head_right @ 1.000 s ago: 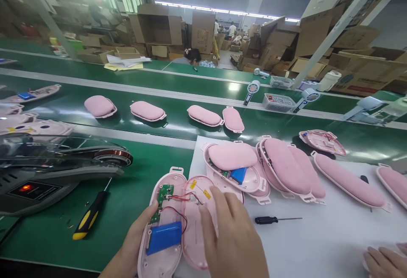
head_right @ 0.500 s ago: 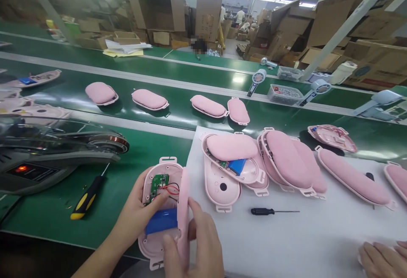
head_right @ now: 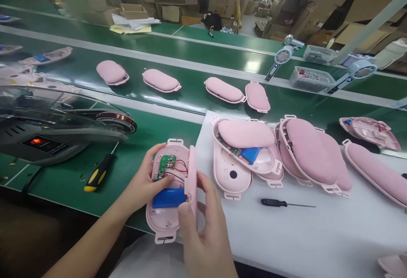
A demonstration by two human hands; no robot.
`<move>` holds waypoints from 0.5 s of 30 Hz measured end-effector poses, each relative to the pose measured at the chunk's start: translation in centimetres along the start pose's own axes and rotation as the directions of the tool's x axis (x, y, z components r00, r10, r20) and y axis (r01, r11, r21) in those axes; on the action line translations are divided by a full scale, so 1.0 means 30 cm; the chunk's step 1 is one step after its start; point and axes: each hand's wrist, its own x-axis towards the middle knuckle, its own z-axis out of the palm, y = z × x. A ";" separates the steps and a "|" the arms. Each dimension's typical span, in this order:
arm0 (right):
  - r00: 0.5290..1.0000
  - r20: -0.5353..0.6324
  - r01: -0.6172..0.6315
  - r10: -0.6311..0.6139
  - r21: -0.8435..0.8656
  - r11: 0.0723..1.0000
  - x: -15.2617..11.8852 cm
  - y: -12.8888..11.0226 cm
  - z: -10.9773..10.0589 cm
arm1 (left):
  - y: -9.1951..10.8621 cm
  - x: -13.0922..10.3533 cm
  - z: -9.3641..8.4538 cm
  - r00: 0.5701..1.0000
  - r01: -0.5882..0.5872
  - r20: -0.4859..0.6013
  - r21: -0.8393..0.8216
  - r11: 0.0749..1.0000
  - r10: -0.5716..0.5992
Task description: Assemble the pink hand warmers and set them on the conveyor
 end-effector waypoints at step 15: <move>0.984 0.015 0.170 -0.175 0.171 0.970 -0.016 0.085 0.021 | 0.113 -0.036 -0.018 0.993 -0.097 0.108 0.535 0.839 0.047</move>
